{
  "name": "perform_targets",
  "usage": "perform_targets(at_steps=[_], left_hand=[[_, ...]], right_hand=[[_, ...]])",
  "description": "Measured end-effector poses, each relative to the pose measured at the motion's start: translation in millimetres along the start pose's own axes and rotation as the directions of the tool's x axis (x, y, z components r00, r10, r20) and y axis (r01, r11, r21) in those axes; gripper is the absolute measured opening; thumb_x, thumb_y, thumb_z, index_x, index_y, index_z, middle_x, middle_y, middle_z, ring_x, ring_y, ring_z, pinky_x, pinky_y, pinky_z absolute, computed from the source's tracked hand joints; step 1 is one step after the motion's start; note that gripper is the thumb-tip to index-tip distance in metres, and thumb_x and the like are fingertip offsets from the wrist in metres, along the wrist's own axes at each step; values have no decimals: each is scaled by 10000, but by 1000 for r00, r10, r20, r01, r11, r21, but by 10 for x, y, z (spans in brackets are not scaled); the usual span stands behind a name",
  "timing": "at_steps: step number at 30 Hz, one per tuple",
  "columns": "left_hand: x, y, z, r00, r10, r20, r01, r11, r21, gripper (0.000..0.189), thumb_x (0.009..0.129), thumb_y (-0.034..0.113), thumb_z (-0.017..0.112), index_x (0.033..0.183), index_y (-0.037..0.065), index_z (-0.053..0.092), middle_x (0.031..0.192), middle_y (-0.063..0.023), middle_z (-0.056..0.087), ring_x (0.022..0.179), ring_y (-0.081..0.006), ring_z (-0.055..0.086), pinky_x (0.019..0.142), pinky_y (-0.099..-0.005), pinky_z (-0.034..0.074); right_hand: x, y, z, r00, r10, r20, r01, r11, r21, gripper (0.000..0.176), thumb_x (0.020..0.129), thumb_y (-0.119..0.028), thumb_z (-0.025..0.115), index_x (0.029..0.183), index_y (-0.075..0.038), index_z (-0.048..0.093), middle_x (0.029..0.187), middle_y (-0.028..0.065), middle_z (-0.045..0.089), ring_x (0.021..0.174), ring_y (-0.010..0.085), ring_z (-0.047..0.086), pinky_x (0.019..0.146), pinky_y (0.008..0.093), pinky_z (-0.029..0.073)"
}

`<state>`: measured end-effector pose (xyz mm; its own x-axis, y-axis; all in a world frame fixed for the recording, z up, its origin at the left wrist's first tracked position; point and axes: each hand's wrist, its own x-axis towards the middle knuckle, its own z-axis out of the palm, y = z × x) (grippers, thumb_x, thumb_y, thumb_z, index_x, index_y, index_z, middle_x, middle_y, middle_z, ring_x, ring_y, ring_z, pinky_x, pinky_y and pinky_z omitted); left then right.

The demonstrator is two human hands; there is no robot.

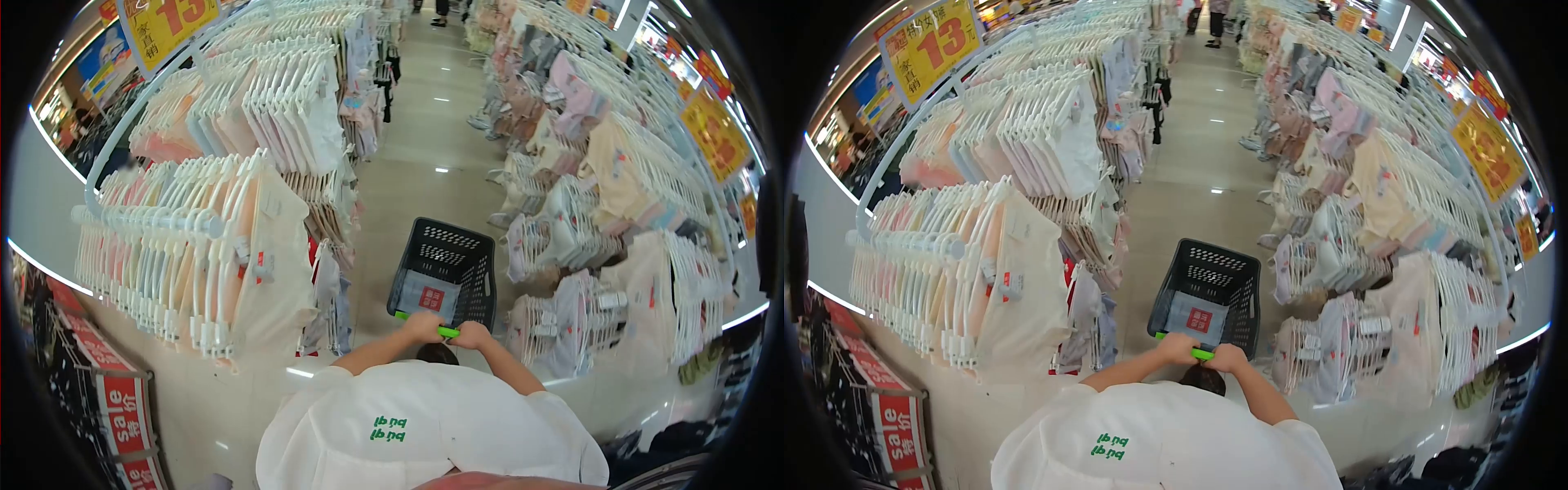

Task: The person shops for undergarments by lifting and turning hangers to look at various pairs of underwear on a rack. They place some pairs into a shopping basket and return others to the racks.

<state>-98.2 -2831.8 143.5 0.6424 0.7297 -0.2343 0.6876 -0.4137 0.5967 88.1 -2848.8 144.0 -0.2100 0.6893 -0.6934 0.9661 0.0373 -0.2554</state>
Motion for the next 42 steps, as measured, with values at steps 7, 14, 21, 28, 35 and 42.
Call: perform_targets(at_steps=[7, 14, 21, 28, 35, 42], left_hand=[[1012, -190, -361, 981, -87, -172, 90, 996, 7, 312, 603, 386, 685, 794, 140, 664, 732, -126, 641, 720, -320, 621, 645, -432, 486], [1755, -400, -759, 960, -157, -233, 153, 988, -37, 329, 608, 380, 683, 816, 126, 655, 751, -125, 645, 741, -312, 627, 662, -428, 492], [2409, -766, -1018, 967, -158, -201, 151, 987, -49, 323, 631, 379, 687, 818, 117, 654, 768, -135, 643, 746, -324, 618, 665, -433, 478], [2955, -1256, -1564, 983, -86, -163, 59, 985, -164, 374, 659, 427, 698, 822, 95, 646, 811, -136, 637, 788, -330, 604, 681, -424, 467], [3213, -1848, -1802, 945, -50, -322, -88, 912, -399, 358, 685, 269, 719, 946, 44, 623, 918, -144, 618, 899, -314, 578, 776, -399, 453], [3102, -2340, -1852, 820, -330, -468, 133, 905, -405, 623, 712, 246, 689, 1236, 16, 444, 1077, -193, 575, 1036, -340, 536, 897, -393, 428]], right_hand=[[866, 486, -859, 997, -68, -38, 67, 997, -39, 498, 603, -550, 644, 840, -118, 712, 804, 159, 660, 767, 319, 635, 706, 380, 498], [1506, 678, -1677, 989, -146, 23, 148, 982, -122, 524, 609, -563, 616, 835, -99, 709, 816, 171, 659, 776, 317, 636, 709, 379, 497], [2100, 803, -2214, 984, -172, 39, 176, 966, -191, 535, 635, -597, 582, 835, -117, 710, 837, 153, 663, 794, 307, 640, 719, 389, 507], [2661, 748, -2807, 983, -183, -29, 171, 956, -236, 472, 645, -542, 597, 842, -128, 709, 841, 143, 664, 789, 309, 640, 719, 387, 509], [3058, 739, -3384, 972, -203, -120, 179, 966, -188, 386, 614, -446, 628, 803, -118, 707, 802, 143, 663, 782, 303, 640, 730, 381, 508], [3489, 719, -4010, 967, -203, -152, 175, 968, -181, 413, 605, -435, 644, 798, -74, 700, 798, 166, 657, 784, 313, 637, 733, 389, 503]])
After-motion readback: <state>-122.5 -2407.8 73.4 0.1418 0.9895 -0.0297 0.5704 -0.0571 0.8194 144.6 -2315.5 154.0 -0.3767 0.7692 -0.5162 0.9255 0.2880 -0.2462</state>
